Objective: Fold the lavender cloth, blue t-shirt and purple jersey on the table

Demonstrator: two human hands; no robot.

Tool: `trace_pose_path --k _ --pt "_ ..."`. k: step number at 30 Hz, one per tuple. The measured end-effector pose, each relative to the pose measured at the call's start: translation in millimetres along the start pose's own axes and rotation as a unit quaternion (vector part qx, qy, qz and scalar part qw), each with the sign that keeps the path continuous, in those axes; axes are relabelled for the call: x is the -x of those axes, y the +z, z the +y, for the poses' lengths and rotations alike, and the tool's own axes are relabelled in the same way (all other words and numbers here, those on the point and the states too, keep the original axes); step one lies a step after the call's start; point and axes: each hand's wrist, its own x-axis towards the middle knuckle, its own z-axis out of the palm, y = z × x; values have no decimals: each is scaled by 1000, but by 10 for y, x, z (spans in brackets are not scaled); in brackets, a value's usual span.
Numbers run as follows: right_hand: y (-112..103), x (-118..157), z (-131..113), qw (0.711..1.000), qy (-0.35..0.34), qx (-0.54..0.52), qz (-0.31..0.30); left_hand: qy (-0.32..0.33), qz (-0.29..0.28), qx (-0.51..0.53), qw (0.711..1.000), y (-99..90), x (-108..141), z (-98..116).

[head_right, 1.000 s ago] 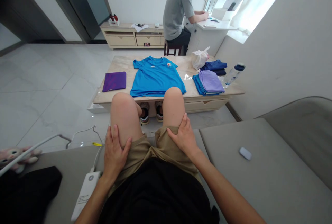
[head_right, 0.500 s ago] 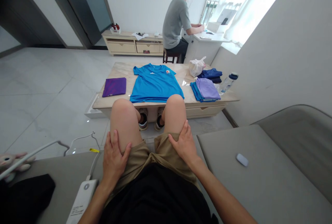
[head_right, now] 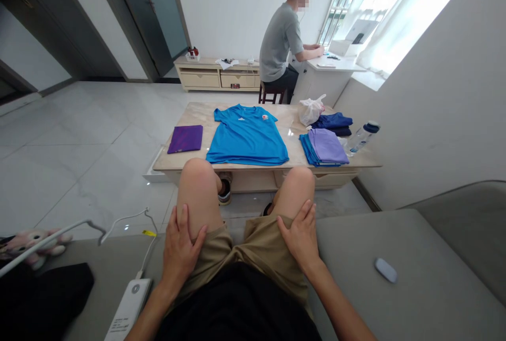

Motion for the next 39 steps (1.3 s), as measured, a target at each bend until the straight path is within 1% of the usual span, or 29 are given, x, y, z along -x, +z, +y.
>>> trace_pose_path --k 4,8,10,14,17,20,23,25,27,29,30,32,34,36,39 --pt "33 -24 91 1000 5 11 -22 -10 -6 -3 1000 -24 -40 62" --pt "78 -41 123 1000 -4 -11 -22 -12 2 -7 1000 -102 -117 120" --pt "100 -39 96 999 -9 -25 -17 10 9 -11 1000 -155 -187 147" --pt "142 -36 24 999 3 -48 -6 78 7 -39 996 -225 -361 200" --pt "156 -90 49 997 3 -73 10 110 5 -48 993 -199 -466 225" --pt "117 -269 153 994 4 -96 42 126 -11 -20 992 -102 -566 212" --pt "1 -633 237 993 -19 -100 66 138 -51 32 989 55 -772 156" --pt "-94 -979 221 992 -63 -101 49 148 -96 63 982 197 -1023 104" --pt "-148 -1387 132 987 -117 -106 1 156 -148 85 973 380 -1371 47" --pt "-111 -1826 -9 979 -162 -99 -69 154 -194 96 964 611 -1784 -5" --pt "-50 -2043 -88 973 -183 -91 -110 150 -213 96 961 741 -1998 -26" --pt "142 -2435 -243 958 -209 -55 -188 142 -242 82 956 1013 -2407 -59" --pt "387 -2730 -377 949 -204 0 -240 139 -263 54 953 1276 -2746 -84" --pt "627 -2904 -482 940 -194 50 -277 146 -293 22 945 1505 -2982 -113" --pt "900 -2977 -560 929 -193 72 -306 172 -345 -10 923 1756 -3150 -178"
